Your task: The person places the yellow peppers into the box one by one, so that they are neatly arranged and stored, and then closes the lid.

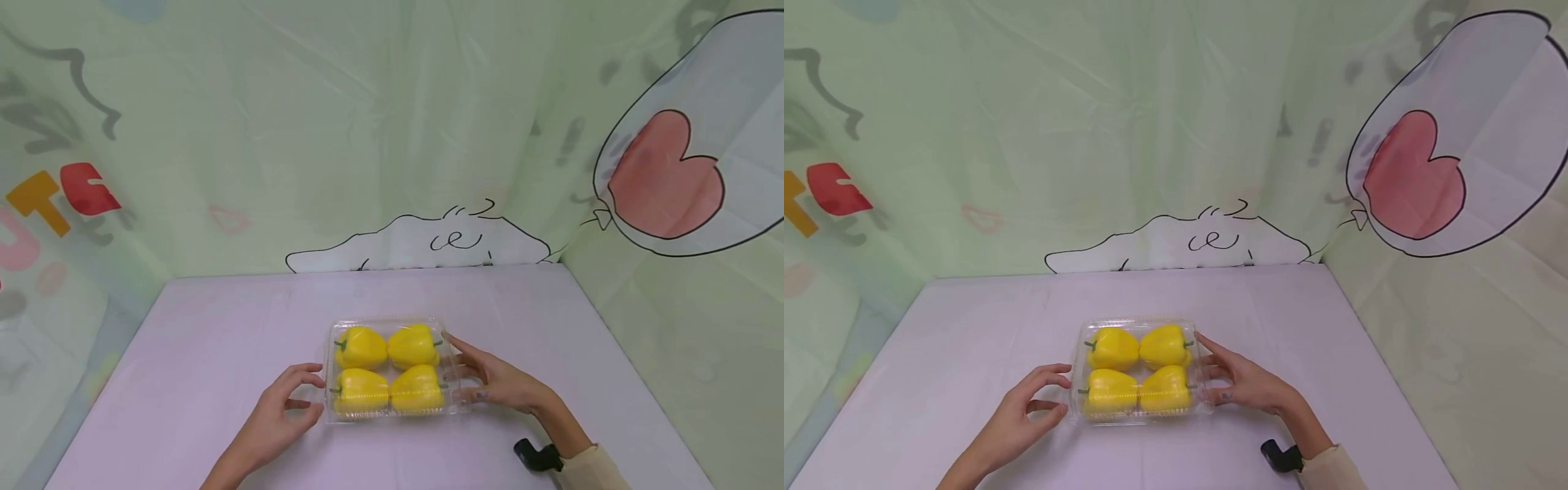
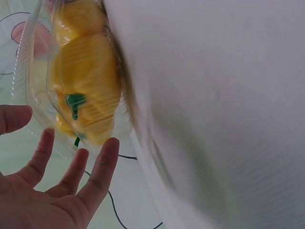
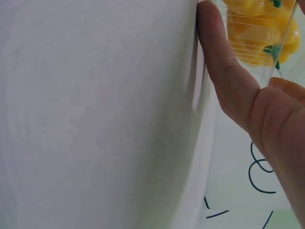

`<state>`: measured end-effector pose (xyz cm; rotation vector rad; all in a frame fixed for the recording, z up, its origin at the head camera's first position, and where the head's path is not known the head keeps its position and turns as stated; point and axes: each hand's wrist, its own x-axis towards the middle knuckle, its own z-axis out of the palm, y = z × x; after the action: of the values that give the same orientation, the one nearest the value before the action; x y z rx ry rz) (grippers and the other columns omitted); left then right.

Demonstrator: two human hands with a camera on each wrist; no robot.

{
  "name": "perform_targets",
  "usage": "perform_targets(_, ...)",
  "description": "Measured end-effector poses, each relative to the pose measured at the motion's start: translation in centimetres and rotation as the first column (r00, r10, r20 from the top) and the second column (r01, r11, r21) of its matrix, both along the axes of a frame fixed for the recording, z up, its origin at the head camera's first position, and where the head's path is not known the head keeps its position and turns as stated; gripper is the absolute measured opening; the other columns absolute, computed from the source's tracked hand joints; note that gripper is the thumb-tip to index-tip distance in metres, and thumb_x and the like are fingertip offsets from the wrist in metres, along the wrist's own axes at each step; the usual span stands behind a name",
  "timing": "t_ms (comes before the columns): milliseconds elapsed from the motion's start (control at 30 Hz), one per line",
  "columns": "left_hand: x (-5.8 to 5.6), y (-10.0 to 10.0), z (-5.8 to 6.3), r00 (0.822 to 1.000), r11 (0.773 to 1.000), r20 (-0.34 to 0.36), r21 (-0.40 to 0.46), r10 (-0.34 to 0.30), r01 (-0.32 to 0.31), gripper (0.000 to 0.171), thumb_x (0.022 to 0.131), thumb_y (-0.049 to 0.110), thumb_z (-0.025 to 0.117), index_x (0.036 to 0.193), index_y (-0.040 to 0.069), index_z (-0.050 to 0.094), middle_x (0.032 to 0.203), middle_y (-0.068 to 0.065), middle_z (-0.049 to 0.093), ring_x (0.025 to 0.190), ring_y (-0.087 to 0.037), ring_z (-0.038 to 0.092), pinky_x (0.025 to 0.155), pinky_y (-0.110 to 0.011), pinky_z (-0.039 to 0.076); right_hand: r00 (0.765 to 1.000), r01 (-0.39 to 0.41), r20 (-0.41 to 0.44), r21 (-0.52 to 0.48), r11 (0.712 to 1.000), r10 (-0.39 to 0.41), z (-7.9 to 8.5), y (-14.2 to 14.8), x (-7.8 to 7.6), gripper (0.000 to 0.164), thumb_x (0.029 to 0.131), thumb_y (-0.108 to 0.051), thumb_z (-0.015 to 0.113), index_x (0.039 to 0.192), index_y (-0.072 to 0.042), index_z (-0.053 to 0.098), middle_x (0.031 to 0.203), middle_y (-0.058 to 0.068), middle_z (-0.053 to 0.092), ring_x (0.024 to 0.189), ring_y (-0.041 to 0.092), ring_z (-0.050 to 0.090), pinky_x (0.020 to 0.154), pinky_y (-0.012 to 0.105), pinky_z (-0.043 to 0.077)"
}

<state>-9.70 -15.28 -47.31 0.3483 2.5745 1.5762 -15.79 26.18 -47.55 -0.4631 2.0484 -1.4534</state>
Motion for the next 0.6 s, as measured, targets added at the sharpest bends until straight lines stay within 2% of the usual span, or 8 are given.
perform_targets(133,0.27,0.15,-0.08,0.999,1.0,0.041,-0.001,-0.01,0.01,0.029,0.091,0.012,0.08,0.116,0.022,0.067,0.149,-0.004,0.059,0.128,-0.032,0.061,0.086,-0.021,0.062,1.0,-0.001,-0.006,0.003,1.0,0.001,-0.06,0.02,-0.05,0.11,0.09,-0.012,0.082,0.172,-0.021,0.01,0.162,0.034,0.038,0.144,0.052,0.049,0.096,0.028,0.062)
perform_targets(300,0.3,0.5,-0.29,0.993,0.999,0.108,-0.002,0.041,-0.041,0.037,0.089,0.013,0.083,0.121,0.019,0.066,0.143,-0.005,0.063,0.122,-0.03,0.064,0.082,-0.019,0.061,1.0,-0.005,-0.02,0.006,1.0,0.005,-0.17,0.11,-0.08,0.109,0.09,-0.012,0.082,0.172,-0.02,0.011,0.161,0.035,0.04,0.144,0.051,0.05,0.1,0.028,0.061)
perform_targets(467,0.24,0.55,-0.3,0.973,0.997,0.221,0.032,0.063,-0.072,0.043,0.088,0.017,0.084,0.127,0.014,0.066,0.134,-0.007,0.067,0.115,-0.023,0.066,0.081,-0.021,0.061,1.0,-0.002,-0.019,0.012,1.0,0.002,-0.17,0.08,-0.09,0.108,0.09,-0.011,0.082,0.172,-0.02,0.011,0.161,0.034,0.04,0.143,0.051,0.05,0.1,0.029,0.061)
perform_targets(600,0.18,0.53,-0.35,0.954,0.993,0.293,0.075,0.064,-0.09,0.044,0.089,0.016,0.084,0.128,0.011,0.064,0.135,-0.011,0.067,0.106,-0.02,0.067,0.077,-0.025,0.061,1.0,0.0,-0.02,0.015,1.0,0.0,-0.1,0.03,-0.09,0.108,0.09,-0.009,0.081,0.172,-0.021,0.012,0.161,0.034,0.04,0.143,0.051,0.05,0.099,0.029,0.062)
